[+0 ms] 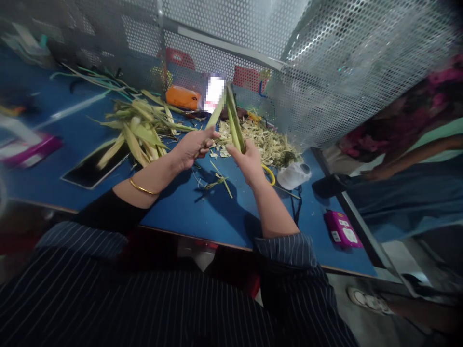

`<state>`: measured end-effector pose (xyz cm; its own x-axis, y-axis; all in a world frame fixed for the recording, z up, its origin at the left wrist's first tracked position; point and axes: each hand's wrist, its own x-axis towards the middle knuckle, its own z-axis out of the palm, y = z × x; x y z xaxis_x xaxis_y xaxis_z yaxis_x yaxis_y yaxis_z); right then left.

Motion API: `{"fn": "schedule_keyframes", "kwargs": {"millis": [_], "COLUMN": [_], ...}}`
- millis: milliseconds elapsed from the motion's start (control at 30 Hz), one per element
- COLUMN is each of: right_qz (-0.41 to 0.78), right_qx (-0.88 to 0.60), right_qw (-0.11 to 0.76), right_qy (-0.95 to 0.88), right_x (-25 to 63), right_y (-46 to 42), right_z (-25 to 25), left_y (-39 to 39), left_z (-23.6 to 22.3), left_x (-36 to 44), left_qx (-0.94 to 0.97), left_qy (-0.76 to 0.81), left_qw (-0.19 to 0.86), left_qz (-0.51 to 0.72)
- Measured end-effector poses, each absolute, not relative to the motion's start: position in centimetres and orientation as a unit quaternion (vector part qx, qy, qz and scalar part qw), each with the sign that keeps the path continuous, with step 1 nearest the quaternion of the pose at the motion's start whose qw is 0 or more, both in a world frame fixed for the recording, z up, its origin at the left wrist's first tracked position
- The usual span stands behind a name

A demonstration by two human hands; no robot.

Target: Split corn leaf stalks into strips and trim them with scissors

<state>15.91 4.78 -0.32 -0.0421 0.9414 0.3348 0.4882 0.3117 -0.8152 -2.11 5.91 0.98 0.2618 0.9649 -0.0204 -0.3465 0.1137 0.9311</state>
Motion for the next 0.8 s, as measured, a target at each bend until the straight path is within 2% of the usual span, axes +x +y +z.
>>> {"fn": "schedule_keyframes", "kwargs": {"millis": [133,233,333,433,533,700,800], "right_qz": [0.024,-0.055,-0.046,-0.015,-0.006,0.023,0.070], "right_qx": [-0.614,-0.660,-0.687,-0.655,-0.572,-0.500,-0.463], "right_qw": [0.318,0.288,0.360,0.402,0.378,0.283,0.292], "right_qy": [-0.722,-0.692,-0.630,-0.639,-0.727,-0.818,-0.834], "right_x": [17.5,19.4,20.8,20.2,17.5,14.1,14.0], "right_y": [4.7,5.8,7.3,7.6,6.1,3.7,3.4], "right_z": [0.2,-0.1,-0.7,-1.1,-1.2,-1.0,-1.0], "left_y": [7.0,8.0,8.2,7.4,6.2,5.9,6.3], "left_z": [1.4,1.7,1.7,1.4,0.9,-0.2,-0.7], "left_x": [-3.7,-4.9,-5.1,-3.8,-2.2,-0.9,-0.6], "left_qx": [0.436,0.348,0.313,0.375,0.438,0.478,0.462], "left_qy": [0.398,0.442,0.455,0.419,0.383,0.378,0.378], "left_qw": [0.604,0.579,0.575,0.597,0.620,0.609,0.595], "left_qz": [0.535,0.590,0.604,0.573,0.527,0.508,0.538]}}
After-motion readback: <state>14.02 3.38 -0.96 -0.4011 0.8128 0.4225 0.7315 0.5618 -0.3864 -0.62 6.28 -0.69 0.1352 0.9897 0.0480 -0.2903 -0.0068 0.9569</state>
